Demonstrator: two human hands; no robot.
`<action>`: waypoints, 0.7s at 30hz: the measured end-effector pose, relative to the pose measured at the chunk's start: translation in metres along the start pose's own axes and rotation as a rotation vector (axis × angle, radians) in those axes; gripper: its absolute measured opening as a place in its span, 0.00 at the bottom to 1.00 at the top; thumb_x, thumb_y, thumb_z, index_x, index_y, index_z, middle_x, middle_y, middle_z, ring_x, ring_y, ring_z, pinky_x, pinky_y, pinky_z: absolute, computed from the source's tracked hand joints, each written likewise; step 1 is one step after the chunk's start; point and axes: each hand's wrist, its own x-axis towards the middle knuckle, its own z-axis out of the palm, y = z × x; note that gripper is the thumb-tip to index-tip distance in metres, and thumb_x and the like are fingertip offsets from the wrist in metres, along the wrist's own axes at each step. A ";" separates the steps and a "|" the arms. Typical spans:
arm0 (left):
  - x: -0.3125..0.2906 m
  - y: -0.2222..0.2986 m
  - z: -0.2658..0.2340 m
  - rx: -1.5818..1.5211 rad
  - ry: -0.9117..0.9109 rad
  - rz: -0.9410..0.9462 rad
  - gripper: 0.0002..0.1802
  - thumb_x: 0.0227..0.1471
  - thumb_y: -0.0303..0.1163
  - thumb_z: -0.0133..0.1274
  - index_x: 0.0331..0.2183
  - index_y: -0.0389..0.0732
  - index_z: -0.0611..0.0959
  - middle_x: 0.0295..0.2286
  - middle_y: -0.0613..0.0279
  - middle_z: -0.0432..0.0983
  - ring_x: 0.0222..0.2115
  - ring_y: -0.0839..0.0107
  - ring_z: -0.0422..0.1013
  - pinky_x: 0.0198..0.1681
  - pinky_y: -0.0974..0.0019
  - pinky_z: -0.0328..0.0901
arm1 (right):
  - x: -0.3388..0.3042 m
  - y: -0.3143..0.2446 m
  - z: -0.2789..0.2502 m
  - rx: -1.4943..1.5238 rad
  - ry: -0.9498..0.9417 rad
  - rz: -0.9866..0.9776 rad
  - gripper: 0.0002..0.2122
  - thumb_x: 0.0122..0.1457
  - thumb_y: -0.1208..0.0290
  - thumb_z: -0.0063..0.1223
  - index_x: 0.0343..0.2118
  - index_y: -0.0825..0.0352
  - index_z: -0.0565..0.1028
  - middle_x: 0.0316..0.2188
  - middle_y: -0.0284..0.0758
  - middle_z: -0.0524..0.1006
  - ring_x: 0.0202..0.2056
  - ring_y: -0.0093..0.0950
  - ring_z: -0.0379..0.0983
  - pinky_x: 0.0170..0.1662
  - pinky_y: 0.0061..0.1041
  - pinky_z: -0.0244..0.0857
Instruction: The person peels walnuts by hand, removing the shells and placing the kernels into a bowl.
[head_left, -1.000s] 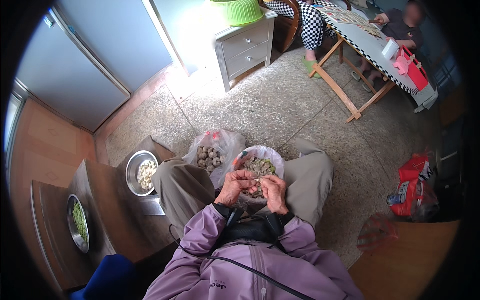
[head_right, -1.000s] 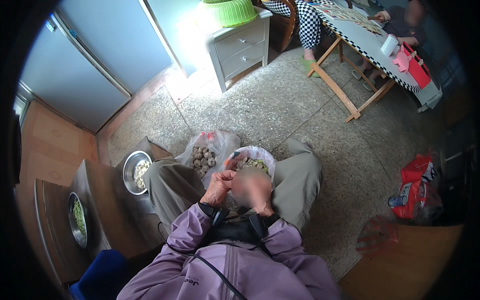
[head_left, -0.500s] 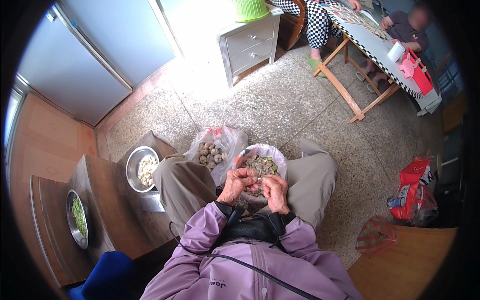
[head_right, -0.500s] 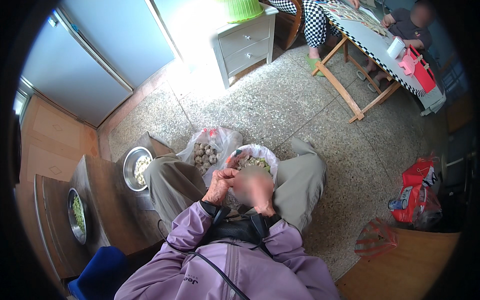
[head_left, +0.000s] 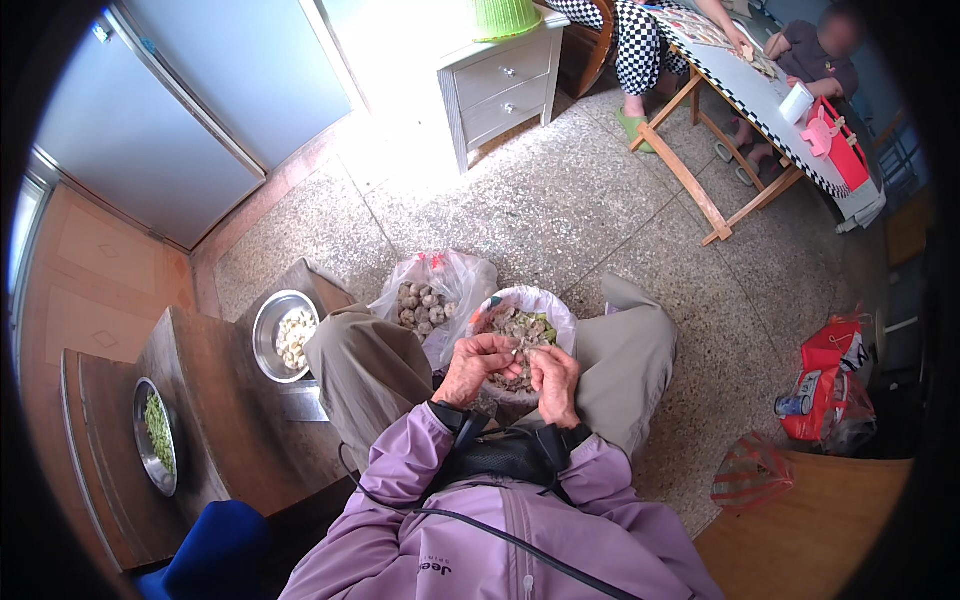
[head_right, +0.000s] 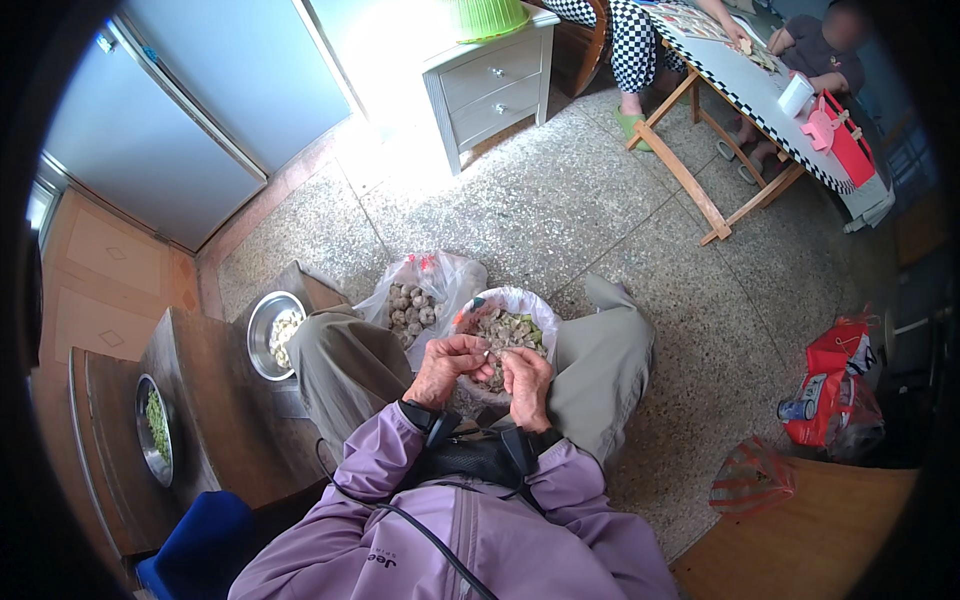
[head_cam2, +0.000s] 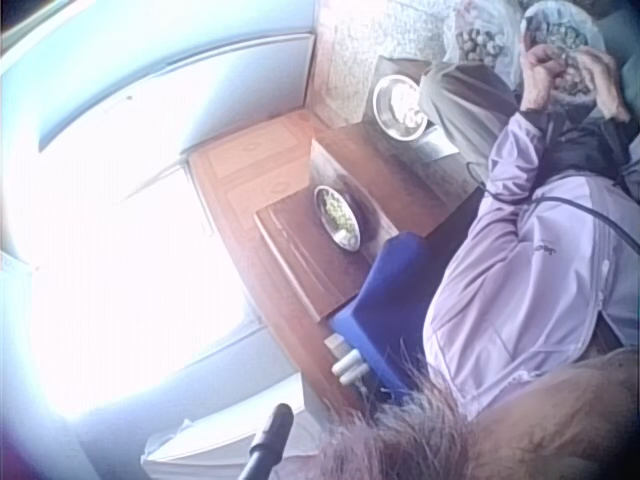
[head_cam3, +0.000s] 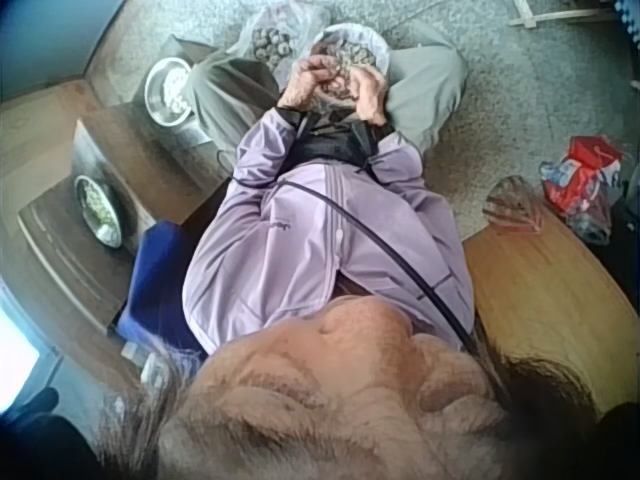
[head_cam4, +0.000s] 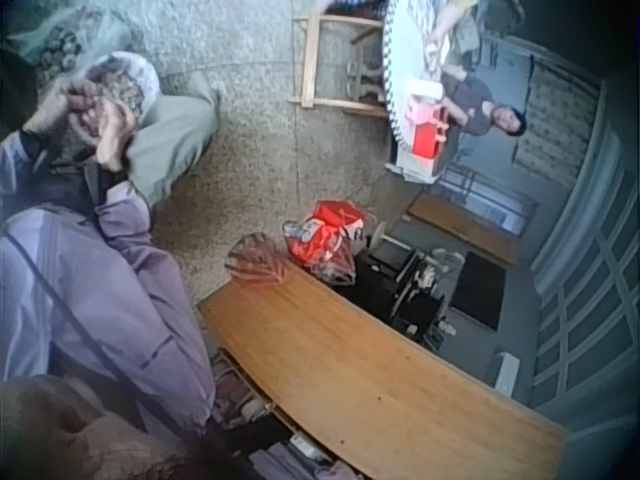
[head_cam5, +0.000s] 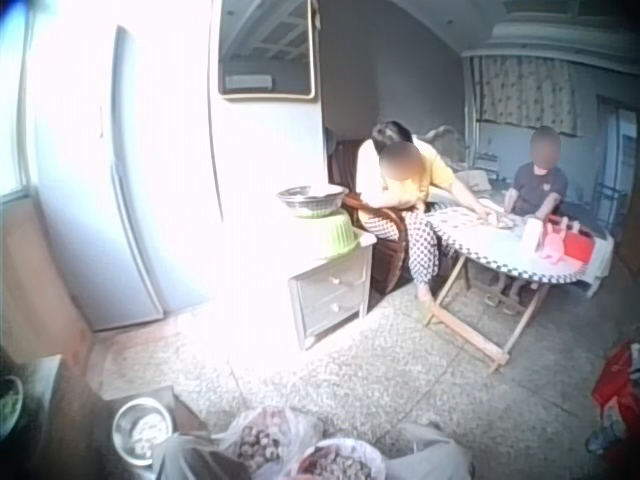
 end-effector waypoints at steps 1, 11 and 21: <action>0.000 0.000 0.000 -0.018 -0.009 0.000 0.10 0.53 0.21 0.53 0.39 0.31 0.80 0.29 0.56 0.79 0.27 0.70 0.76 0.33 0.69 0.71 | 0.000 0.000 0.000 0.031 0.046 0.000 0.05 0.55 0.74 0.55 0.27 0.69 0.76 0.17 0.24 0.68 0.15 0.11 0.58 0.16 0.13 0.47; 0.000 0.007 0.003 -0.012 -0.044 0.001 0.11 0.55 0.22 0.50 0.41 0.31 0.79 0.31 0.56 0.80 0.27 0.71 0.76 0.32 0.70 0.71 | 0.004 0.000 -0.006 -0.064 0.016 -0.006 0.06 0.55 0.70 0.56 0.28 0.66 0.76 0.17 0.23 0.69 0.15 0.10 0.57 0.16 0.12 0.45; -0.005 0.063 0.012 -0.089 0.151 0.211 0.13 0.52 0.21 0.53 0.42 0.31 0.79 0.30 0.54 0.79 0.25 0.69 0.76 0.30 0.69 0.70 | 0.027 -0.008 -0.030 0.024 -0.043 0.171 0.07 0.52 0.76 0.53 0.33 0.71 0.76 0.22 0.30 0.73 0.16 0.16 0.62 0.15 0.14 0.49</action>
